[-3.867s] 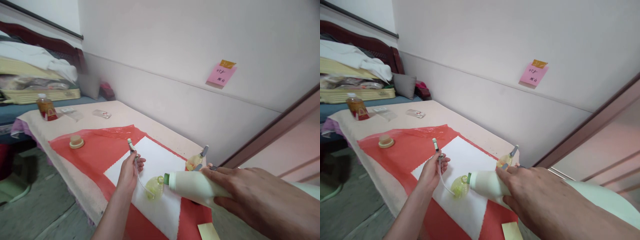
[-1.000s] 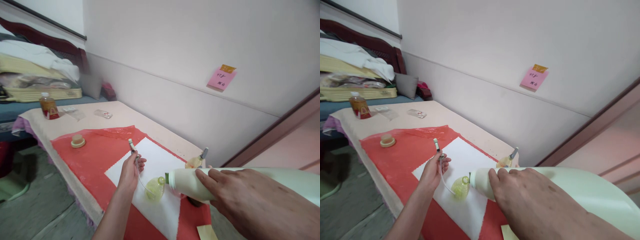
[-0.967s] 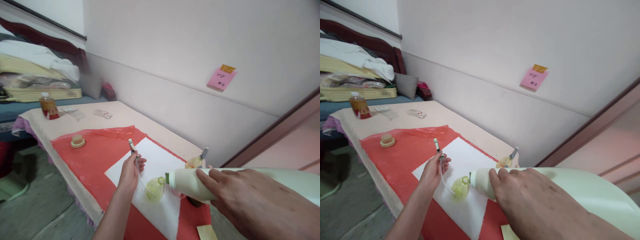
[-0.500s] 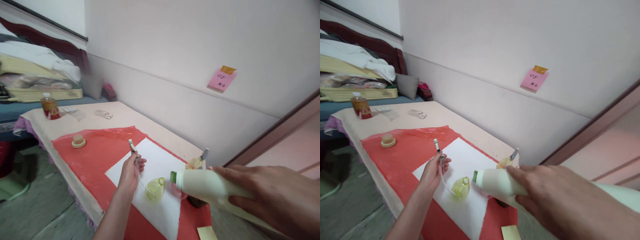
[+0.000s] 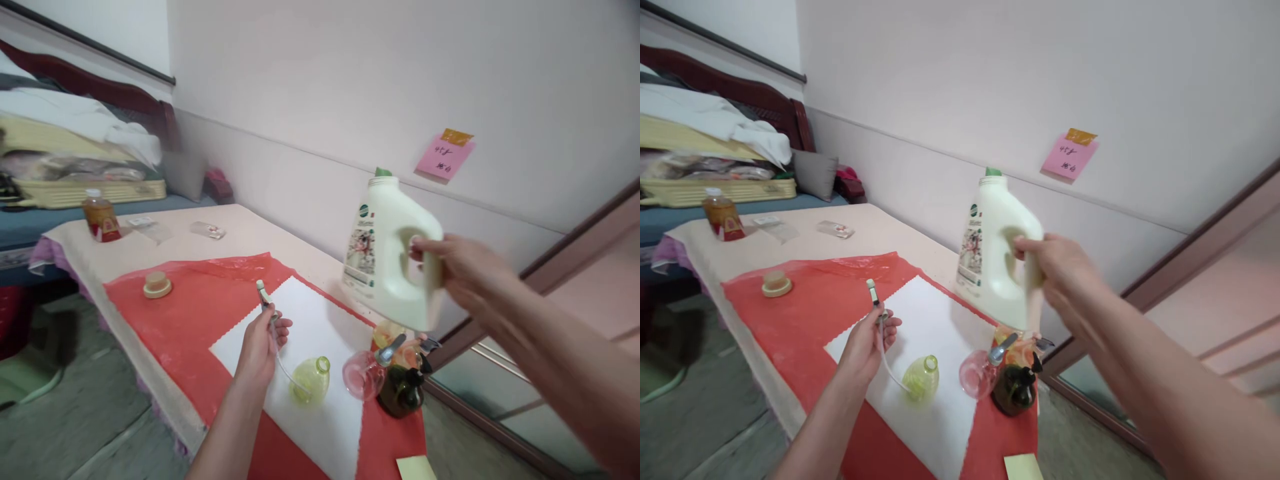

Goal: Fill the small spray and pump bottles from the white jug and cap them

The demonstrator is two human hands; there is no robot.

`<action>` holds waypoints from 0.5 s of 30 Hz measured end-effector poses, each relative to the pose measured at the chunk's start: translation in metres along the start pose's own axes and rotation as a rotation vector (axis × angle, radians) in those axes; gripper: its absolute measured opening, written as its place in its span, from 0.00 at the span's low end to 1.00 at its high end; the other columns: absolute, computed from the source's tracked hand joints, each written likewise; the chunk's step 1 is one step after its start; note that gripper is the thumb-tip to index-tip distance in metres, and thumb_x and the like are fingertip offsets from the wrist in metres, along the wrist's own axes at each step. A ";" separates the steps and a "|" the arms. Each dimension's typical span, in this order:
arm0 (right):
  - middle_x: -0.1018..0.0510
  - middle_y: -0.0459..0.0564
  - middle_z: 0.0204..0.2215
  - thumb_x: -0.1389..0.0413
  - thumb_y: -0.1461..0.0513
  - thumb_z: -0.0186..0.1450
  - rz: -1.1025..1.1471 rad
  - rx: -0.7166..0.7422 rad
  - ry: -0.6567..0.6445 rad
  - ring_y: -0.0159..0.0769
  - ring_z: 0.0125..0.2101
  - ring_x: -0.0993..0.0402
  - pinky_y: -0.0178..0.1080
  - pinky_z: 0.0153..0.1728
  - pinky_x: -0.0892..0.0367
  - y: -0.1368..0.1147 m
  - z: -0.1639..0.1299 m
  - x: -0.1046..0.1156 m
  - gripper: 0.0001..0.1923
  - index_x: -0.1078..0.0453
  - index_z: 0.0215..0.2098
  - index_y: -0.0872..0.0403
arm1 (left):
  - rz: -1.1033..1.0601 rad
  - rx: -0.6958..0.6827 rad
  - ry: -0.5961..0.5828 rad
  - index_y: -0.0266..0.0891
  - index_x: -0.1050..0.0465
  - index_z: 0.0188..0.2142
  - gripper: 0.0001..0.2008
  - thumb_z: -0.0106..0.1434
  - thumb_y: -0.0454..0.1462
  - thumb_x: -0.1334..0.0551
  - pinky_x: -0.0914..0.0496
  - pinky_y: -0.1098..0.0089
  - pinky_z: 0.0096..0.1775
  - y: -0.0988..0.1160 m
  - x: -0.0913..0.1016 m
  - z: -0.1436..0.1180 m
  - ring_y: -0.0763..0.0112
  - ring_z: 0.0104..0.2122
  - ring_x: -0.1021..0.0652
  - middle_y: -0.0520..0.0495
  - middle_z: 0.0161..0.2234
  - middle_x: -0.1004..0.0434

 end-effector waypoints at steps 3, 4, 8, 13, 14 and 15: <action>0.23 0.43 0.28 0.39 0.67 0.62 0.048 -0.169 -0.041 0.28 0.24 0.27 0.34 0.25 0.27 0.060 0.005 -0.048 0.05 0.29 0.37 0.57 | 0.007 -0.003 0.003 0.35 0.29 0.31 0.10 0.64 0.40 0.37 0.33 0.77 0.23 0.001 -0.001 0.000 0.77 0.19 0.27 0.45 0.22 0.22; 0.22 0.44 0.31 0.40 0.63 0.65 0.053 -0.203 -0.052 0.28 0.27 0.26 0.35 0.28 0.26 0.082 0.003 -0.062 0.06 0.29 0.41 0.57 | 0.007 -0.004 0.001 0.35 0.29 0.31 0.10 0.65 0.40 0.38 0.33 0.77 0.23 0.002 -0.001 0.000 0.77 0.18 0.27 0.45 0.22 0.22; 0.23 0.48 0.39 0.43 0.55 0.68 0.034 -0.216 0.024 0.32 0.34 0.25 0.39 0.34 0.26 0.170 -0.017 -0.099 0.14 0.30 0.47 0.56 | 0.005 -0.011 -0.007 0.35 0.29 0.31 0.10 0.66 0.40 0.39 0.34 0.77 0.22 0.002 -0.003 0.000 0.77 0.18 0.28 0.45 0.22 0.22; 0.24 0.48 0.39 0.42 0.55 0.67 -0.037 -0.191 0.071 0.33 0.35 0.25 0.40 0.36 0.26 0.249 -0.046 -0.104 0.14 0.30 0.46 0.56 | 0.003 -0.027 -0.009 0.34 0.29 0.32 0.10 0.65 0.40 0.38 0.34 0.78 0.22 0.004 -0.003 -0.001 0.77 0.19 0.28 0.45 0.22 0.22; 0.23 0.48 0.39 0.42 0.54 0.67 -0.040 -0.181 0.050 0.33 0.34 0.25 0.41 0.36 0.26 0.257 -0.050 -0.102 0.14 0.30 0.46 0.56 | 0.002 -0.031 -0.010 0.34 0.29 0.32 0.10 0.64 0.40 0.37 0.34 0.78 0.23 0.004 -0.004 -0.001 0.77 0.19 0.28 0.45 0.23 0.22; 0.23 0.48 0.39 0.42 0.54 0.67 -0.040 -0.166 0.023 0.33 0.34 0.25 0.41 0.36 0.26 0.263 -0.054 -0.099 0.15 0.30 0.46 0.56 | 0.001 -0.034 -0.012 0.34 0.29 0.32 0.10 0.64 0.40 0.37 0.34 0.78 0.23 0.004 -0.004 -0.001 0.77 0.19 0.28 0.45 0.23 0.22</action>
Point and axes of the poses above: each hand's wrist, its own z-axis towards the middle knuckle, its own x-axis out of the back of the hand, y = z × x, the point moved 4 cm from there along z, towards the middle knuckle
